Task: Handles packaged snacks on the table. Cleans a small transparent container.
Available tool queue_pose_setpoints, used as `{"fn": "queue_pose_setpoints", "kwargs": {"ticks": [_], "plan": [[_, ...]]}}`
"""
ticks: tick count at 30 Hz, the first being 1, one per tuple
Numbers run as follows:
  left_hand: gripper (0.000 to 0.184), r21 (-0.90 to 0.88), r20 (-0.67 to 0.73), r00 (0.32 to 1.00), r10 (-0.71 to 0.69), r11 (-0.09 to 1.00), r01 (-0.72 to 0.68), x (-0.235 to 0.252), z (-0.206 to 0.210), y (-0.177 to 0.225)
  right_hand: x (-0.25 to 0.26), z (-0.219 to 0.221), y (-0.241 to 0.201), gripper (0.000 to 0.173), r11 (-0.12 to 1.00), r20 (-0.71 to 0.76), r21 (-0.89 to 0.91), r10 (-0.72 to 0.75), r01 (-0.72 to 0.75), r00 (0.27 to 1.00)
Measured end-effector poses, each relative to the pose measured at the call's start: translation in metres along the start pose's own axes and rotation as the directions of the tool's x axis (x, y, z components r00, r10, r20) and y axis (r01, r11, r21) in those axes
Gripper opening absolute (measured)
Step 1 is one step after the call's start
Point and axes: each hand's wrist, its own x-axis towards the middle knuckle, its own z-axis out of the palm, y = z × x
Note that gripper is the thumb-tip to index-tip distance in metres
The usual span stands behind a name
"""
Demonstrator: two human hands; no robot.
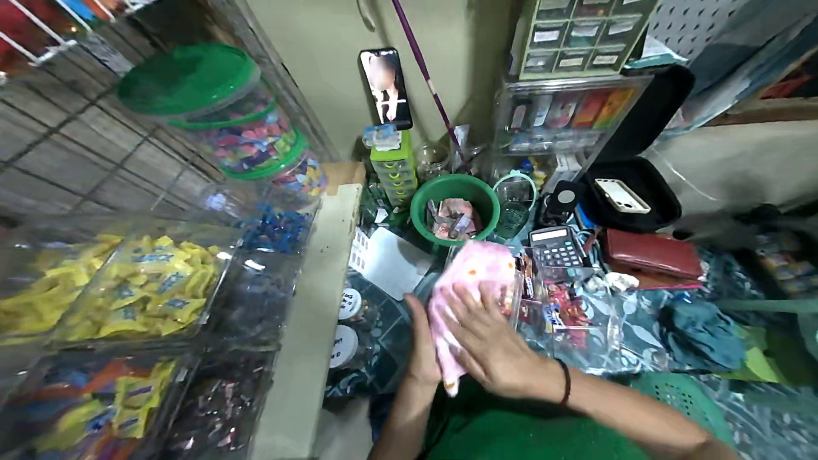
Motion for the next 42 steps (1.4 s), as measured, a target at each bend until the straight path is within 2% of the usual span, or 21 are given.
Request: {"fn": "queue_pose_setpoints", "kwargs": {"ticks": [2,4,6,8,9,11,13,16,19,20,21,23,26,29,31,33,38,40,42], "plan": [[0.089,0.081,0.037,0.998,-0.052,0.996,0.049,-0.009,0.006,-0.008,0.021,-0.011,0.019,0.049,0.993,-0.027,-0.078,0.084,-0.086,0.996],[0.067,0.043,0.163,0.986,-0.03,0.999,0.024,-0.014,0.008,-0.021,0.035,-0.023,0.045,0.046,0.98,-0.072,-0.053,0.186,-0.19,0.98],[0.071,0.002,0.299,0.952,0.069,0.997,-0.073,-0.012,0.001,-0.029,0.035,-0.029,0.062,0.041,0.948,-0.131,0.019,0.317,-0.317,0.939],[0.074,0.04,0.309,0.941,0.14,0.986,-0.16,-0.009,-0.004,-0.032,0.032,-0.031,0.064,0.036,0.908,-0.171,0.096,0.419,-0.408,0.892],[0.071,0.096,0.316,0.936,0.153,0.977,-0.192,-0.01,-0.008,-0.031,0.03,-0.03,0.063,0.035,0.911,-0.203,0.096,0.413,-0.402,0.888],[0.064,0.265,0.344,0.929,0.136,0.935,-0.236,-0.014,-0.016,-0.024,0.027,-0.029,0.064,0.036,0.958,-0.299,0.015,0.278,-0.286,0.913],[0.055,0.331,0.399,0.915,0.069,0.919,-0.213,-0.015,-0.023,-0.016,0.027,-0.033,0.064,0.042,0.987,-0.324,-0.102,0.082,-0.121,0.943],[0.029,0.408,0.395,0.919,0.014,0.893,-0.189,-0.016,-0.025,-0.018,0.028,-0.031,0.049,0.039,0.979,-0.2,-0.167,-0.154,0.122,0.968],[0.02,0.616,0.281,0.957,0.063,0.753,-0.231,-0.028,-0.019,-0.021,0.024,-0.018,0.032,0.025,0.947,-0.061,-0.108,-0.31,0.303,0.949],[0.02,0.62,0.252,0.966,0.065,0.755,-0.213,-0.03,-0.017,-0.022,0.023,-0.02,0.034,0.024,0.943,-0.035,-0.099,-0.321,0.317,0.946],[0.022,0.564,0.253,0.966,0.061,0.801,-0.198,-0.029,-0.018,-0.026,0.021,-0.024,0.039,0.023,0.945,-0.019,-0.11,-0.313,0.309,0.95],[0.028,0.392,0.289,0.956,0.059,0.903,-0.175,-0.023,-0.019,-0.033,0.018,-0.035,0.057,0.021,0.96,-0.016,-0.136,-0.25,0.246,0.968],[0.049,0.205,0.365,0.931,0.013,0.974,-0.094,-0.014,-0.022,-0.035,0.016,-0.047,0.083,0.021,0.967,-0.029,-0.192,-0.174,0.165,0.984],[0.045,0.234,0.371,0.928,-0.023,0.97,-0.069,-0.011,-0.024,-0.029,0.017,-0.043,0.067,0.021,0.972,0.0,-0.166,-0.167,0.165,0.986],[0.032,0.347,0.321,0.945,-0.056,0.936,-0.063,-0.013,-0.024,-0.027,0.016,-0.033,0.043,0.021,0.966,0.044,-0.147,-0.209,0.213,0.977],[0.032,0.422,0.279,0.956,-0.085,0.906,-0.043,-0.015,-0.024,-0.026,0.016,-0.025,0.03,0.021,0.946,0.04,-0.186,-0.262,0.265,0.964],[0.031,0.368,0.267,0.957,-0.11,0.93,0.004,-0.019,-0.018,-0.024,0.012,-0.026,0.042,0.018,0.935,0.017,-0.258,-0.246,0.242,0.969],[0.037,0.295,0.283,0.953,-0.112,0.955,0.025,-0.019,-0.017,-0.021,0.012,-0.032,0.053,0.019,0.939,0.01,-0.289,-0.192,0.187,0.981],[0.056,0.259,0.34,0.935,-0.103,0.966,0.012,-0.018,-0.021,-0.02,0.011,-0.037,0.071,0.023,0.935,-0.002,-0.329,-0.138,0.13,0.99]]}}
